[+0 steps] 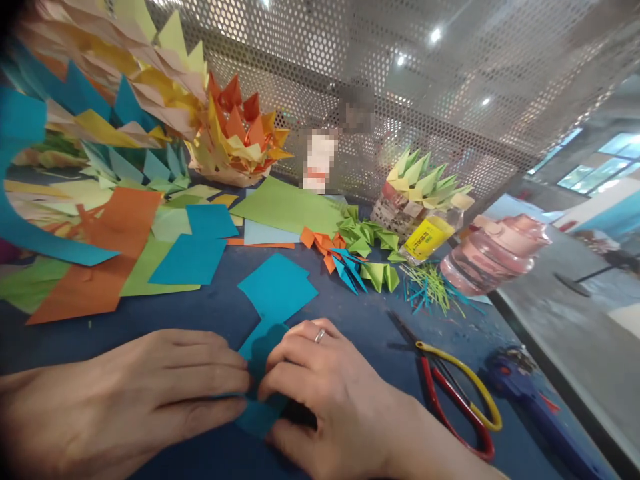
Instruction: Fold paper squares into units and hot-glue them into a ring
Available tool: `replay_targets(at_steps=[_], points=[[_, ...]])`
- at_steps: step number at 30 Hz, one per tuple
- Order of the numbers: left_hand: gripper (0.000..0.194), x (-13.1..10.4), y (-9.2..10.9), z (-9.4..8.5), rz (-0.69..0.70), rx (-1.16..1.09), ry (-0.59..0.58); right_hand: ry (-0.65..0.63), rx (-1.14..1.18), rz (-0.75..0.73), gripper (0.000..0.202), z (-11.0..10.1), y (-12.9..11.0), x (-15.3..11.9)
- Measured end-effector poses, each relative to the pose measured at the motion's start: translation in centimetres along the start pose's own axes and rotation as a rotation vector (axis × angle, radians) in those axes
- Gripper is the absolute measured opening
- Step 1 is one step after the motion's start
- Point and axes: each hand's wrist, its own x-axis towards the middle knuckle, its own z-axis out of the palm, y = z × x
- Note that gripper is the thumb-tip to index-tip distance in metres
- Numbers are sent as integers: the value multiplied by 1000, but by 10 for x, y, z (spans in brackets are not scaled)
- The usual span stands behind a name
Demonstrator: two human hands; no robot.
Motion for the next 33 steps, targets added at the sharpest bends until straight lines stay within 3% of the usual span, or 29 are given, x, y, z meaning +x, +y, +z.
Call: replay_targets(at_steps=[9, 20, 26, 31, 33], points=[[28, -14, 4, 10, -69, -5, 8, -25, 137, 78, 9, -2, 8, 0], [24, -11, 3, 19, -129, -64, -9, 150, 110, 259, 16, 16, -1, 2], [26, -14, 1, 15, -64, -7, 17, 207, 113, 250, 16, 21, 0, 0], [33, -13, 7, 11, -157, 48, 79, 216, 84, 263, 16, 24, -2, 1], [32, -11, 4, 8, -86, -3, 20, 221, 81, 260, 16, 25, -3, 2]])
